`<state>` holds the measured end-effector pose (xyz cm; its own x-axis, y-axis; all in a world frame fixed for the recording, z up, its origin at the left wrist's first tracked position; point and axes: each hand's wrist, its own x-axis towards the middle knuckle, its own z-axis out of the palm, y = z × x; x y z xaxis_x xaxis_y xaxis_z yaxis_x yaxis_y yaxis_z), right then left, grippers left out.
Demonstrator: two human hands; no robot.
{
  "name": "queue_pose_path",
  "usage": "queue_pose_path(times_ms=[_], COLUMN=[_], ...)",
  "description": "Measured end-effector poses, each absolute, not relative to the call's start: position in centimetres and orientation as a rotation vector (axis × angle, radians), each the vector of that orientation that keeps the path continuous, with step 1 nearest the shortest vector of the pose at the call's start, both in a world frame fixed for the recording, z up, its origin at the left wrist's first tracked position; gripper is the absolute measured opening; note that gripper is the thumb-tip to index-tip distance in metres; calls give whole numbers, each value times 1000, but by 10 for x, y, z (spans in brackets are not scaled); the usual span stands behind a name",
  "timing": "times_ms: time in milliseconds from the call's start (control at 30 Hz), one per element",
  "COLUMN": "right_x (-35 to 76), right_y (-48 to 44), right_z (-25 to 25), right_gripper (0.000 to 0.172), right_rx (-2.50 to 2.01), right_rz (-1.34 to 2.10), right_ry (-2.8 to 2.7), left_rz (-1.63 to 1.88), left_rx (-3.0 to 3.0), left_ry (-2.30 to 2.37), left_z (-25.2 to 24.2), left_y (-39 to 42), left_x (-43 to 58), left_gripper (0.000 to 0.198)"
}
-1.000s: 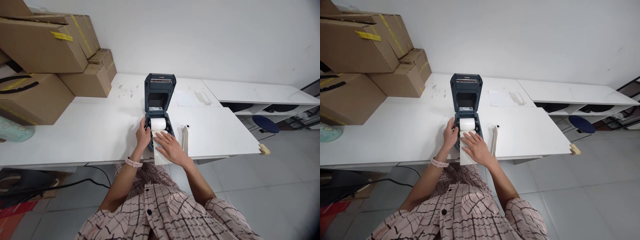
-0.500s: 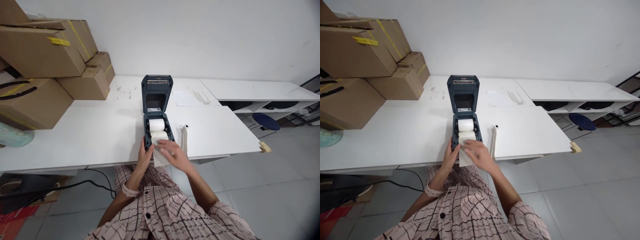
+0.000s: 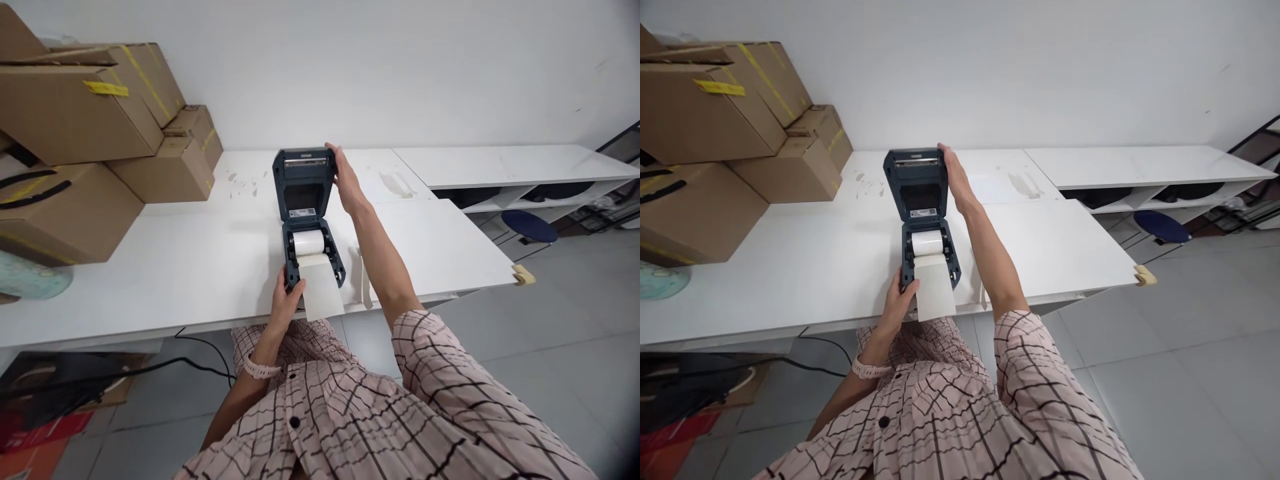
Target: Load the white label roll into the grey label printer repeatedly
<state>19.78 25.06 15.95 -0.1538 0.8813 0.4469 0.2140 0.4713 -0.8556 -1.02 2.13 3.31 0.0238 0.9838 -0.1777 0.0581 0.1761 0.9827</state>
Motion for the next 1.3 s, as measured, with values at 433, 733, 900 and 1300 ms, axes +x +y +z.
queue_pose_path(times_ms=[433, 733, 900, 1300], right_x=[186, 190, 188, 186], right_y=[45, 34, 35, 36], right_z=[63, 52, 43, 36], right_gripper=[87, 95, 99, 100], right_rx=[-1132, -1200, -1243, -1265], right_rz=[1257, 1482, 1393, 1332], right_ry=[-985, -882, -907, -927], left_rz=[1159, 1164, 1302, 1420], left_rx=[1028, 1017, 1141, 1130], left_ry=[1240, 1160, 1241, 1539], left_z=[55, 39, 25, 19], left_y=[35, 35, 31, -11], left_x=[-15, -5, 5, 3], left_gripper=[105, 90, 82, 51])
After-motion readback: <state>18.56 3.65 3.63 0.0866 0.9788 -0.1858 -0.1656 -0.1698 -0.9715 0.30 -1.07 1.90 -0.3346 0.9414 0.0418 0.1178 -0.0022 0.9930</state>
